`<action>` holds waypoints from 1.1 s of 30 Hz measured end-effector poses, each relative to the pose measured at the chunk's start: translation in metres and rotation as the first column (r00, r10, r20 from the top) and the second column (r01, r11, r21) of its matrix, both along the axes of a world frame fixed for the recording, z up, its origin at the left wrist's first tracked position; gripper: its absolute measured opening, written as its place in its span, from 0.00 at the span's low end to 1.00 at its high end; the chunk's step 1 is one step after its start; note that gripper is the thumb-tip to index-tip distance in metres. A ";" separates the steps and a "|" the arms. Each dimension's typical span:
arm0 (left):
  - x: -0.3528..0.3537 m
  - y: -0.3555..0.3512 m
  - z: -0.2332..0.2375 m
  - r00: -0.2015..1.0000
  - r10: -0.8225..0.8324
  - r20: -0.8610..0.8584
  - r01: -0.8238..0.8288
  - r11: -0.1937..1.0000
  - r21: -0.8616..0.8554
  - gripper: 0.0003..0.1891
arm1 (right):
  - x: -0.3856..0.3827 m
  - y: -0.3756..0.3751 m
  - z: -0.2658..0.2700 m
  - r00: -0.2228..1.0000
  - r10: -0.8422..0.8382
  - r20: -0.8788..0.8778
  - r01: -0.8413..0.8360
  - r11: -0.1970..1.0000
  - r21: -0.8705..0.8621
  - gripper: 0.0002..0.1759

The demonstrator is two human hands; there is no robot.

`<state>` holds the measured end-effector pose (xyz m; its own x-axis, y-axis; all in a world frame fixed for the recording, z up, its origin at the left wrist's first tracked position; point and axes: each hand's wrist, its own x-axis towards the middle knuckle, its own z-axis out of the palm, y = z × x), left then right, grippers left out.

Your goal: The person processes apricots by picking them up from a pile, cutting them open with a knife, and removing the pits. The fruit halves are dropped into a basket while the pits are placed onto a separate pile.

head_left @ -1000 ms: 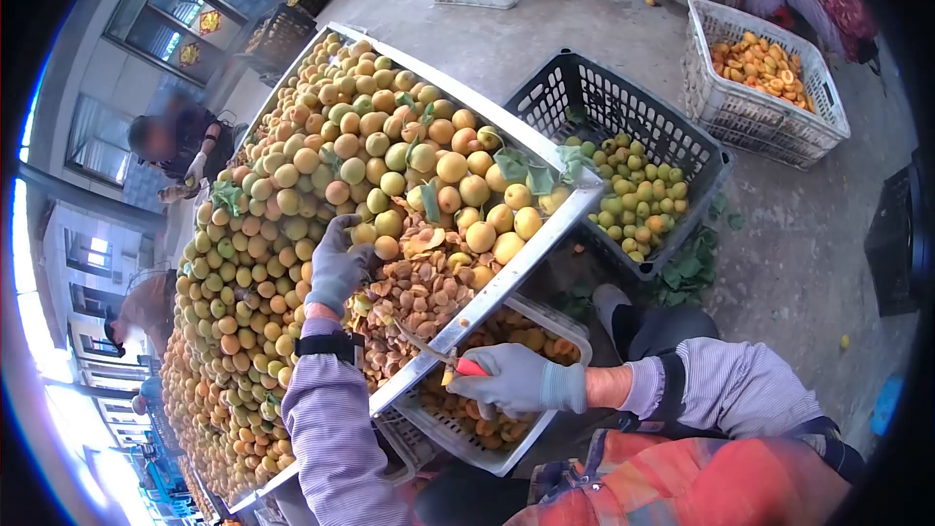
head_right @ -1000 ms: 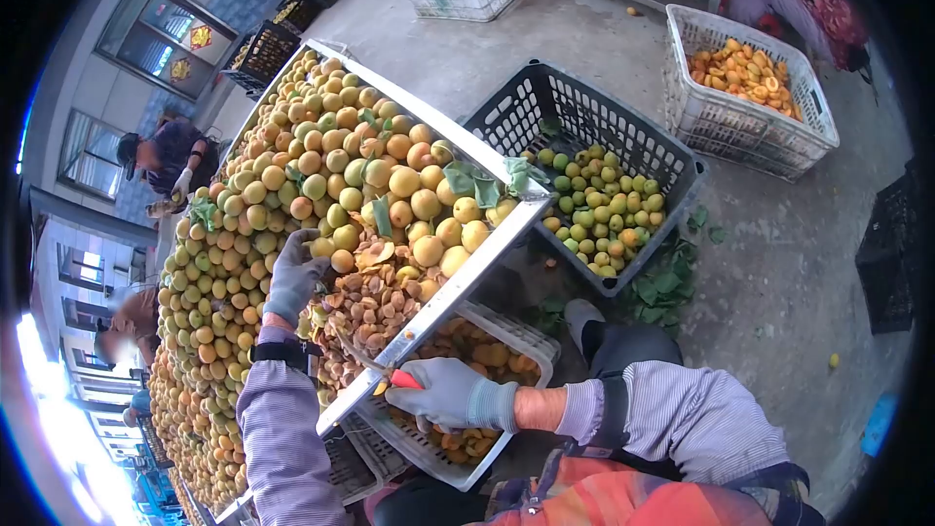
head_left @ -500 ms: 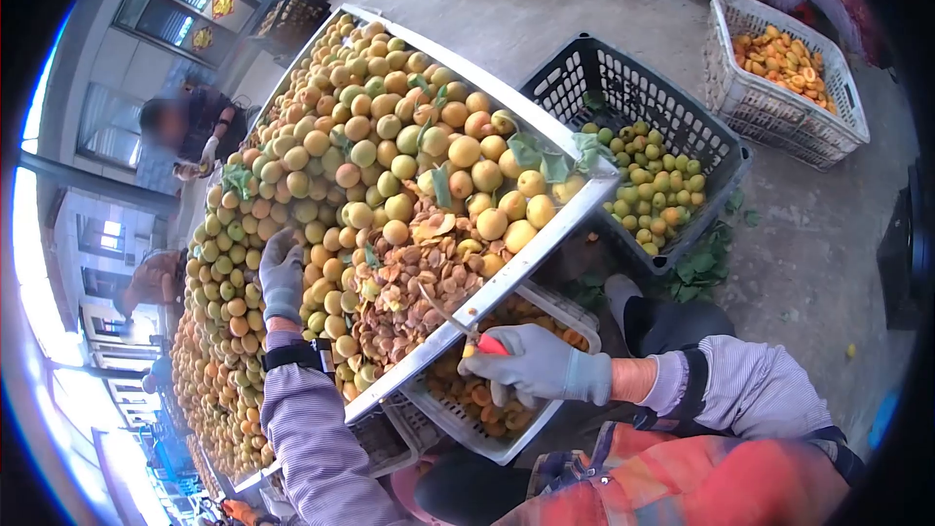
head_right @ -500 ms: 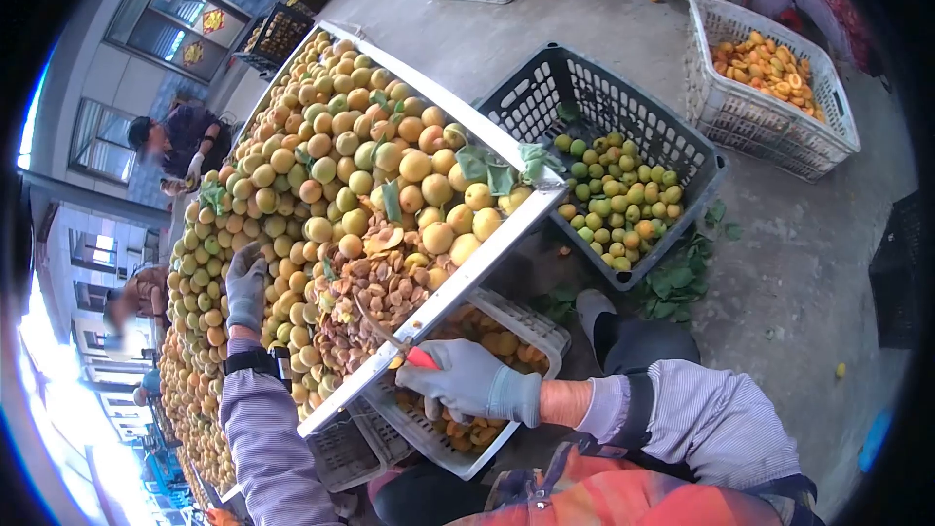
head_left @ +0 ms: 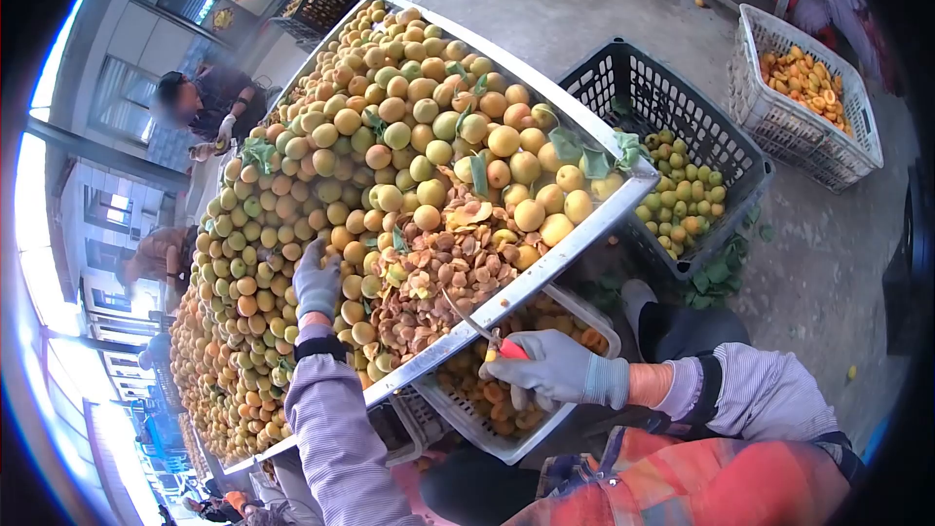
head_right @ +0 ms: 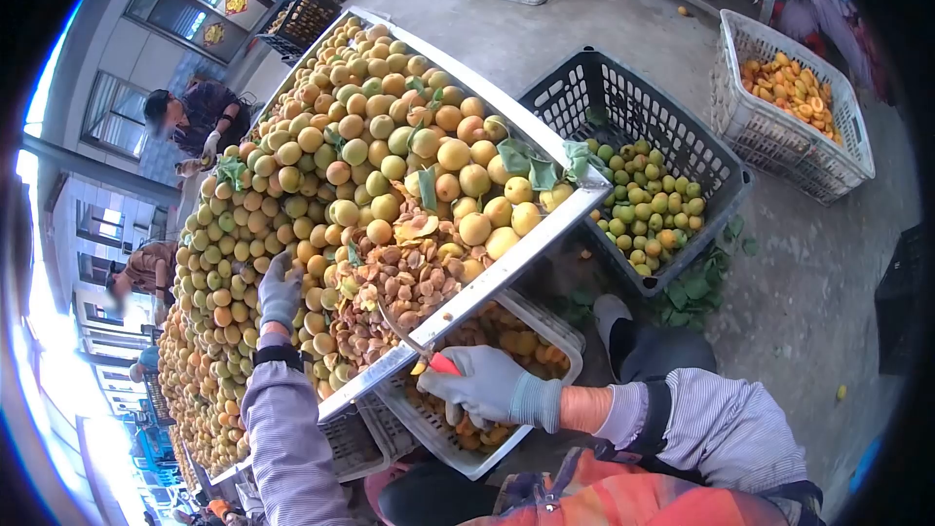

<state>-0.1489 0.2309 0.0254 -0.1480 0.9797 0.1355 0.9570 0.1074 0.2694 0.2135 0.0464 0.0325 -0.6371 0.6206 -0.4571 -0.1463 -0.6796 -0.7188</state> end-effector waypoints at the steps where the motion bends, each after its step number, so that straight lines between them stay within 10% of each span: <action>1: 0.003 0.007 -0.004 1.000 -0.001 0.006 0.001 1.000 0.004 0.22 | -0.003 0.000 -0.001 1.000 -0.001 0.006 0.001 1.000 0.004 0.16; 8: 0.030 0.059 0.019 0.956 0.190 -0.223 -0.271 0.864 -0.425 0.26 | -0.012 0.003 -0.011 1.000 -0.009 -0.014 0.009 1.000 -0.013 0.15; 12: 0.015 0.079 0.002 0.925 0.181 -0.333 -0.308 0.872 -0.381 0.27 | -0.016 0.005 -0.011 1.000 0.028 -0.008 -0.028 1.000 -0.014 0.16; 27: 0.014 0.022 0.000 0.907 -0.049 0.417 0.039 0.999 0.033 0.22 | -0.013 0.009 -0.005 1.000 0.009 0.010 -0.009 0.999 0.050 0.18; 33: 0.072 -0.066 0.061 0.151 -0.168 0.974 0.218 0.967 0.133 0.23 | -0.007 0.014 0.005 0.999 0.003 0.047 -0.014 0.975 0.223 0.20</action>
